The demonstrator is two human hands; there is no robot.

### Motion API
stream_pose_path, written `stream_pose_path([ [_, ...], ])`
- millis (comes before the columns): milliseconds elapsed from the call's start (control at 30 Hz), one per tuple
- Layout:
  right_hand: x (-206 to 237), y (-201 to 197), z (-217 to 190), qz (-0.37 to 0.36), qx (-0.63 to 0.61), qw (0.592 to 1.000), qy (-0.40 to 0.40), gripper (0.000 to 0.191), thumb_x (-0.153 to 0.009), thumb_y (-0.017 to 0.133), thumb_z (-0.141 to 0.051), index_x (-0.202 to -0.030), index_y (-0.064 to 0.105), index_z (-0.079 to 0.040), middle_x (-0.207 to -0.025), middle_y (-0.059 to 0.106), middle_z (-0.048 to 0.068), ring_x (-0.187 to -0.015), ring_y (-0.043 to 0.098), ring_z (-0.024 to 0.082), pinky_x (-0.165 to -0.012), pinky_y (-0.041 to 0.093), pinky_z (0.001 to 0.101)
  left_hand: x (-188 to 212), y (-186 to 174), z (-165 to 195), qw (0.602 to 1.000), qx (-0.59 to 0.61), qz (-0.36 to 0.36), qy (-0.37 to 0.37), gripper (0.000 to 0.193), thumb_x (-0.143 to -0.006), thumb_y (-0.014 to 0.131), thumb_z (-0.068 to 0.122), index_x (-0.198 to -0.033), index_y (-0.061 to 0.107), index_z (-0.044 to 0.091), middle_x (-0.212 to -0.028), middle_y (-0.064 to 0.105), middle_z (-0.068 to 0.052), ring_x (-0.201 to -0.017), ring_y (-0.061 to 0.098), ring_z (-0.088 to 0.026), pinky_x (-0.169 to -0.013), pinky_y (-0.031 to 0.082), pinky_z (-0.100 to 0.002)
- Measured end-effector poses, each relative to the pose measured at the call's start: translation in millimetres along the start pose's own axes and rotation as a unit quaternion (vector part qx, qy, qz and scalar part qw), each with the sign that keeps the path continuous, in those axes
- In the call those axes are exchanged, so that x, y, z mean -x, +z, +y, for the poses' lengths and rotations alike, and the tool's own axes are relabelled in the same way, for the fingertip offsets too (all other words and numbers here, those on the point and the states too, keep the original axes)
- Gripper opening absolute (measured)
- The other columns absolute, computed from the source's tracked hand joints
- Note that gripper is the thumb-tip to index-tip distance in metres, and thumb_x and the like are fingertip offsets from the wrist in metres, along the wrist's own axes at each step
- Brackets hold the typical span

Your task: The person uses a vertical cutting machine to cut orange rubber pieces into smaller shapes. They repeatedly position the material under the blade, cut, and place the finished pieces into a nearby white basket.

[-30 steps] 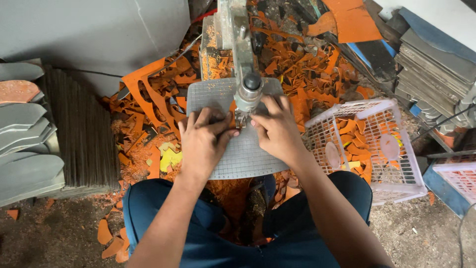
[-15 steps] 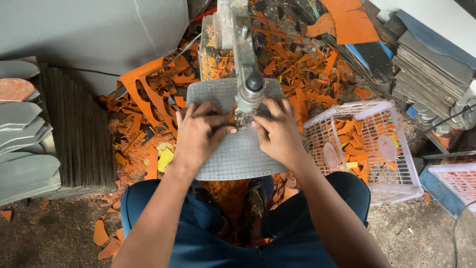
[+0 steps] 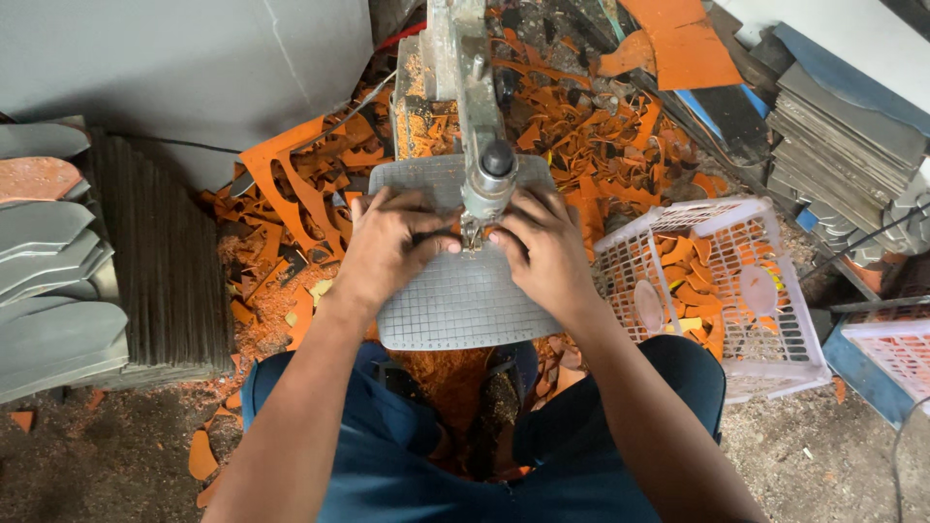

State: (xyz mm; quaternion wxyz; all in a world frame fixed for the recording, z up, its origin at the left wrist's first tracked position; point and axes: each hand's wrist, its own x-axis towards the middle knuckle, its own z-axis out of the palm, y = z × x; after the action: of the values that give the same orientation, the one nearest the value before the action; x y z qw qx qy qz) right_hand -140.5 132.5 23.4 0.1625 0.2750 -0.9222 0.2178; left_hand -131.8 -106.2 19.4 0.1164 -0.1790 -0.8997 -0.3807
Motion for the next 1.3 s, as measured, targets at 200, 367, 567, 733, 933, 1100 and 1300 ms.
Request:
stream_pose_path([
  [200, -5.2, -0.7, 1.4, 0.012, -0.022, 1.0, 0.011, 0.03, -0.089, 0.078, -0.017, -0.114, 0.069, -0.004, -0.124, 0.068, 0.005, -0.128, 0.06, 0.031, -0.104, 0.044, 0.05, -5.1, 7.0, -4.2, 0.997, 0.001, 0.072, -0.023, 0.024, -0.088, 0.078, 0.028, -0.11, 0.082, 0.02, -0.106, 0.072, 0.0, -0.109, 0.06, -0.024, -0.096, 0.039, -0.041],
  [367, 2.8, -2.9, -5.0, 0.016, -0.004, 0.999, 0.033, 0.027, -0.091, 0.077, -0.019, -0.107, 0.063, -0.002, -0.122, 0.062, 0.013, -0.116, 0.057, 0.037, -0.1, 0.046, 0.0487, -6.5, 6.8, -2.3, 0.994, -0.016, 0.107, -0.029, 0.026, -0.088, 0.079, 0.028, -0.111, 0.082, 0.017, -0.106, 0.074, -0.001, -0.107, 0.061, -0.023, -0.096, 0.038, -0.043],
  [567, 29.5, -22.1, -13.3, 0.027, 0.072, 0.993, 0.093, 0.046, -0.089, 0.078, -0.019, -0.124, 0.061, 0.004, -0.116, 0.056, 0.024, -0.111, 0.056, 0.041, -0.095, 0.046, 0.0501, -6.2, 8.7, -1.5, 0.992, -0.018, 0.123, -0.031, 0.024, -0.09, 0.078, 0.026, -0.111, 0.081, 0.016, -0.107, 0.074, -0.005, -0.109, 0.062, -0.025, -0.098, 0.039, -0.045],
  [733, 52.2, -43.6, -24.4, 0.014, -0.048, 0.985, 0.166, 0.042, -0.085, 0.078, -0.017, -0.119, 0.061, 0.001, -0.115, 0.059, 0.023, -0.101, 0.063, 0.042, -0.087, 0.051, 0.0479, -5.9, 10.5, -2.9, 0.99, -0.026, 0.138, -0.019, 0.021, -0.092, 0.077, 0.024, -0.111, 0.081, 0.015, -0.11, 0.074, -0.006, -0.11, 0.062, -0.026, -0.098, 0.04, -0.045],
  [933, 67.2, -44.8, -31.6, -0.032, -0.091, 0.984, 0.153, 0.037, -0.083, 0.077, -0.013, -0.116, 0.064, -0.003, -0.103, 0.073, 0.017, -0.093, 0.072, 0.033, -0.082, 0.056, 0.0424, -5.7, 7.6, -0.2, 0.991, -0.021, 0.13, -0.027, 0.021, -0.093, 0.074, 0.02, -0.112, 0.08, 0.014, -0.109, 0.073, -0.007, -0.108, 0.062, -0.027, -0.096, 0.041, -0.045],
  [1100, 93.3, -59.5, 23.2, 0.0, -0.095, 0.982, 0.16, 0.035, -0.082, 0.08, -0.014, -0.113, 0.071, -0.005, -0.106, 0.077, 0.015, -0.093, 0.076, 0.027, -0.08, 0.059, 0.037, -6.6, 6.6, 0.3, 0.991, -0.029, 0.123, -0.034, 0.021, -0.093, 0.073, 0.02, -0.112, 0.08, 0.015, -0.107, 0.073, -0.008, -0.108, 0.062, -0.027, -0.097, 0.04, -0.046],
  [1300, 139.3, -125.5, 133.1, 0.126, -0.046, 0.92, 0.368, 0.031, -0.097, 0.076, -0.012, -0.122, 0.065, 0.003, -0.098, 0.074, 0.014, -0.079, 0.072, 0.021, -0.069, 0.056, 0.0345, -8.0, 8.2, -1.0, 0.992, -0.032, 0.115, -0.044, 0.019, -0.094, 0.071, 0.019, -0.111, 0.08, 0.015, -0.11, 0.073, -0.009, -0.11, 0.063, -0.028, -0.103, 0.039, -0.053],
])
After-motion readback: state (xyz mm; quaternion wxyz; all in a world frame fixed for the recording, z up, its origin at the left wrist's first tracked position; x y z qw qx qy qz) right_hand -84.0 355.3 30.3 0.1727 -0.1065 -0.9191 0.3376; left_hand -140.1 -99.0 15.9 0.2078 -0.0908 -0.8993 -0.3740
